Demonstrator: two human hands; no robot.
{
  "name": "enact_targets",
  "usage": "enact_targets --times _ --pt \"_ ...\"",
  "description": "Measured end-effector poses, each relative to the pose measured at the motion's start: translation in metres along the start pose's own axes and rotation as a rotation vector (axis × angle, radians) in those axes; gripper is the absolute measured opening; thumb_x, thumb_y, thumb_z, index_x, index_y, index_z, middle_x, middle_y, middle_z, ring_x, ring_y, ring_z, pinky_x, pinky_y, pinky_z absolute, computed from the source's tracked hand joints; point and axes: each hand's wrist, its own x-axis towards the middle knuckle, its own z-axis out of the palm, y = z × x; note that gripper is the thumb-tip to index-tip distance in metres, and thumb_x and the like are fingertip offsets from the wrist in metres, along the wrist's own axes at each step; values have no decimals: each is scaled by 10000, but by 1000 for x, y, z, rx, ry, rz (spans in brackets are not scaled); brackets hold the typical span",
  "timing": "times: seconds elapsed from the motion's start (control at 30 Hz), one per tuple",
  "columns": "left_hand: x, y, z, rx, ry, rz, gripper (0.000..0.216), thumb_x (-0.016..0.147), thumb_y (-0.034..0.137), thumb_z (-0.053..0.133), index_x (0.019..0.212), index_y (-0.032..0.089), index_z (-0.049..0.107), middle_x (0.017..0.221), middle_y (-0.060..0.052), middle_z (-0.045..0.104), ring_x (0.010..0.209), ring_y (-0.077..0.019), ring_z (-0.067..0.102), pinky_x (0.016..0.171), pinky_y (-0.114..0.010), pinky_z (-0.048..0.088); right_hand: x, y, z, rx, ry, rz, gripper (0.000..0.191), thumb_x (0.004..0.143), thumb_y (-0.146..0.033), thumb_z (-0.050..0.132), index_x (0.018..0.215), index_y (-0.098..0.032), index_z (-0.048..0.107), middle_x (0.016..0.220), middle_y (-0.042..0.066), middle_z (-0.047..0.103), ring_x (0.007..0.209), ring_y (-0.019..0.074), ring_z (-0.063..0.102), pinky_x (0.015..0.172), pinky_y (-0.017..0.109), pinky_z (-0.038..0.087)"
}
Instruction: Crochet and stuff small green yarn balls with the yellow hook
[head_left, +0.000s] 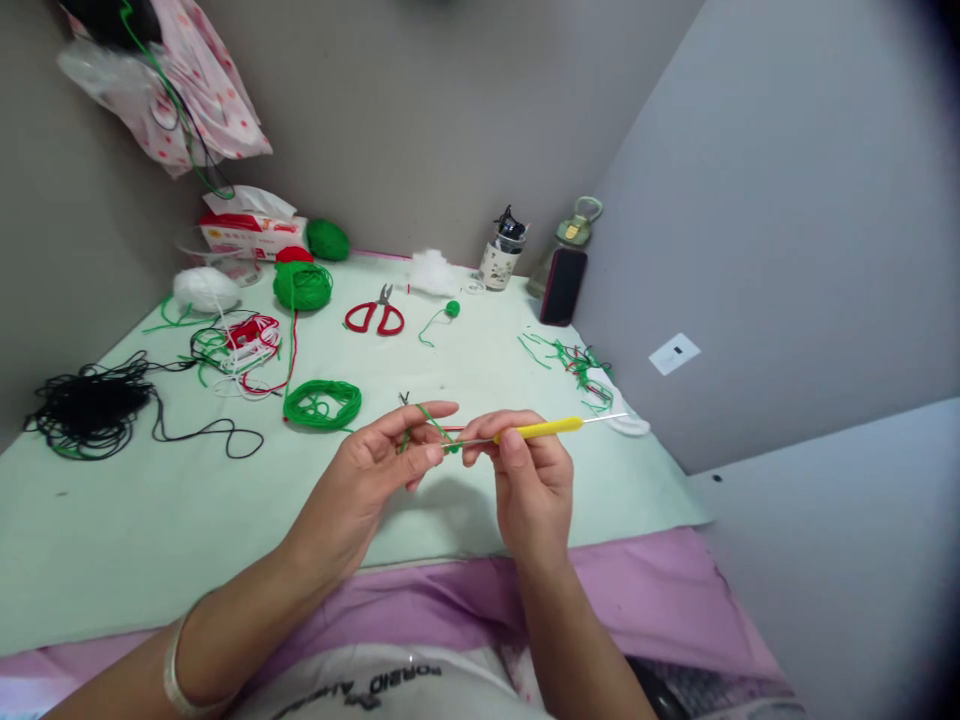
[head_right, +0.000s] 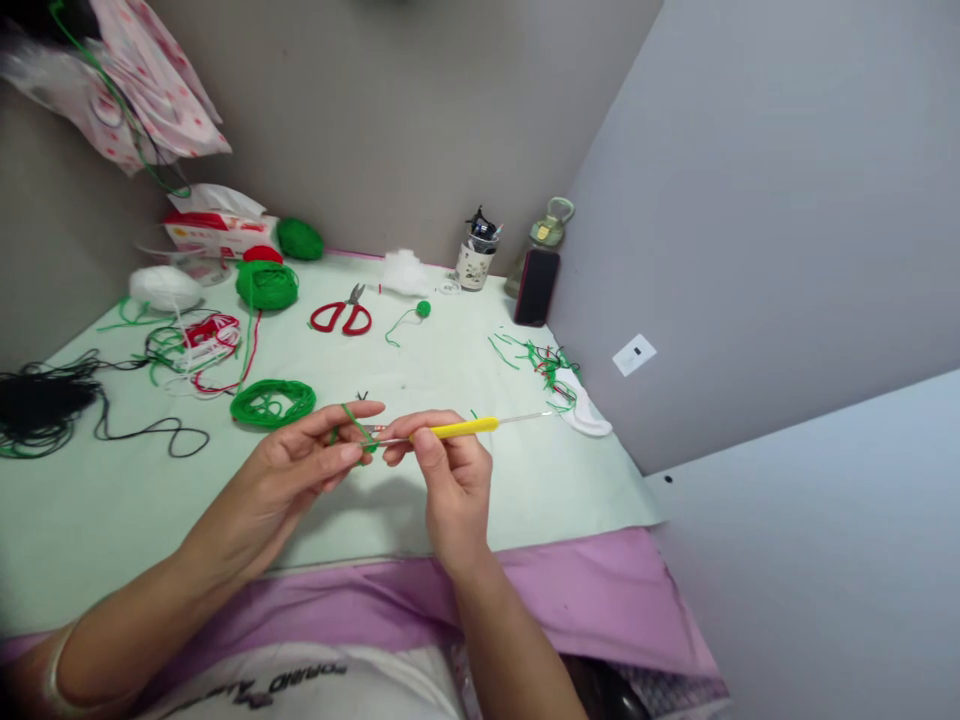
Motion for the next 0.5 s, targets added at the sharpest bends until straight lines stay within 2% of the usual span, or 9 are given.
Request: enact_targets --times 0.07,0.2,0.3,0.33,0.4,0.5 --pt "0 0 -1 23 13 30 290 817 301 825 1107 278 821 823 3 604 763 -132 491 669 -233 390 -2 -5 0 -138 -10 -90 198 1040 -255 526 979 -212 710 904 48 741 767 162 698 692 325 594" --pt "0 -3 1 36 21 99 333 825 273 834 1156 292 798 810 22 613 763 -119 498 715 -219 420 -8 -7 -2 -556 -121 -424 254 1011 -130 501 1142 -248 684 972 59 751 903 198 726 782 370 623" --pt "0 -4 5 -58 10 35 420 802 293 860 1213 295 772 803 31 628 677 -93 471 657 -204 415 -12 -2 -2 -800 -167 -607 369 964 -89 565 1244 -297 684 1056 71 747 980 220 730 826 383 628" --pt "1 -4 6 -115 -3 -24 434 791 304 866 1213 279 772 811 25 641 651 -87 462 645 -204 421 -12 -1 -2 -819 -159 -623 385 956 -92 585 1250 -314 693 1087 72 741 995 221 728 825 379 629" --pt "2 -3 6 -230 -33 -154 420 777 300 870 1183 235 786 829 6 665 630 -78 472 700 -220 476 -11 1 -1 -726 -109 -560 355 962 -108 593 1216 -321 718 1088 66 736 999 216 722 820 375 624" --pt "3 -1 5 -313 -37 -212 366 775 249 856 1133 203 802 829 -5 671 656 -86 532 896 -299 527 -7 0 2 -386 28 -326 238 1007 -158 549 1081 -274 743 952 48 723 819 174 692 710 342 597"
